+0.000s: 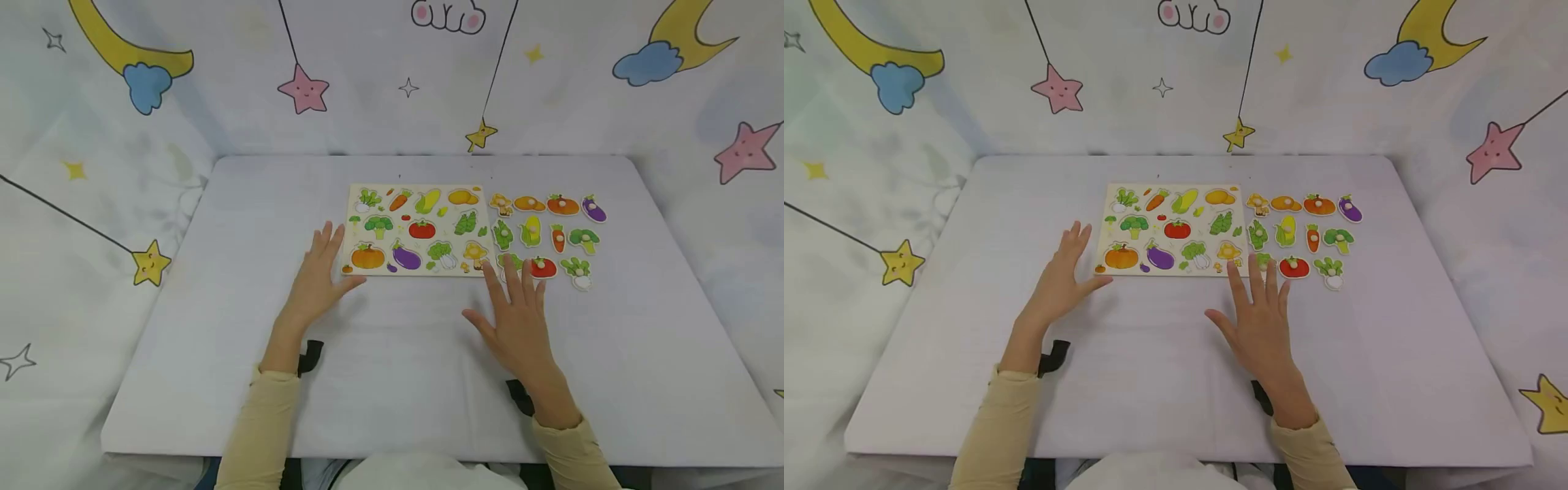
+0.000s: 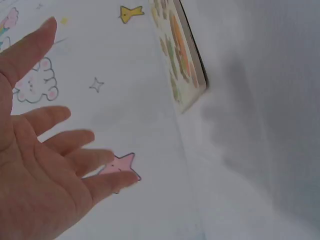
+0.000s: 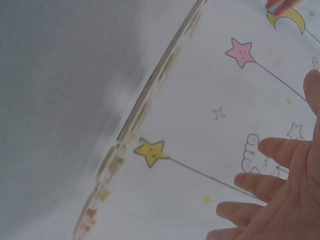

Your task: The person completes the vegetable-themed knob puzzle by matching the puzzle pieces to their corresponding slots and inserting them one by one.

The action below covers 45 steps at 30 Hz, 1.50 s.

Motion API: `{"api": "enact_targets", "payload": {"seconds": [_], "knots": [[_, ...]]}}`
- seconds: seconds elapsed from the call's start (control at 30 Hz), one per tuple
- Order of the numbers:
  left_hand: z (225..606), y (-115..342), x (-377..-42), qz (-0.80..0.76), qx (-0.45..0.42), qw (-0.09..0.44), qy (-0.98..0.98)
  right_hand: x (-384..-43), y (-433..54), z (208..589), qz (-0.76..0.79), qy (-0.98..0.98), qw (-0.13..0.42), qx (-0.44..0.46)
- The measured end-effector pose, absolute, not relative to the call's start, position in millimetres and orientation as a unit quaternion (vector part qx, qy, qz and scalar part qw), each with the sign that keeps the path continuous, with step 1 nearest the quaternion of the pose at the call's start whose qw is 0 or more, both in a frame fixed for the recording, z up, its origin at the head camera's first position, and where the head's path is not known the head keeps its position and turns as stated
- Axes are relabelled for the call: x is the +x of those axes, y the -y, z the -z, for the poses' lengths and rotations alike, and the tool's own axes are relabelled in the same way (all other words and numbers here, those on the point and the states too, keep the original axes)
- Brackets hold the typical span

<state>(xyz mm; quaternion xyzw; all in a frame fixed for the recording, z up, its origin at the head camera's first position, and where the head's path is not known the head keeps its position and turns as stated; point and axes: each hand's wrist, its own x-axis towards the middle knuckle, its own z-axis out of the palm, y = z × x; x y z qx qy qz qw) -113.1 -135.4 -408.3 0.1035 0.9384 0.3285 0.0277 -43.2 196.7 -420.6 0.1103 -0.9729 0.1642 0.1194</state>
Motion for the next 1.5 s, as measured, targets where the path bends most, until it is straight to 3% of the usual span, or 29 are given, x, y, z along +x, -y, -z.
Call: {"api": "enact_targets", "payload": {"seconds": [0.17, 0.5, 1.07, 1.5], "knots": [[417, 147, -150, -0.363, 0.103, 0.134, -0.916, -42, -215, 422, -0.181, 0.969, 0.137, 0.099], [446, 144, -177, -0.286, 0.133, 0.244, -0.917, -33, -245, 417, -0.176, 0.975, 0.124, 0.06], [439, 118, -182, -0.221, 0.158, 0.234, -0.933, -32, -267, 414, -0.18, 0.968, 0.167, 0.053], [442, 137, -182, -0.232, 0.129, 0.23, -0.936, -81, -328, 396, -0.248, 0.963, 0.106, -0.016]]}}
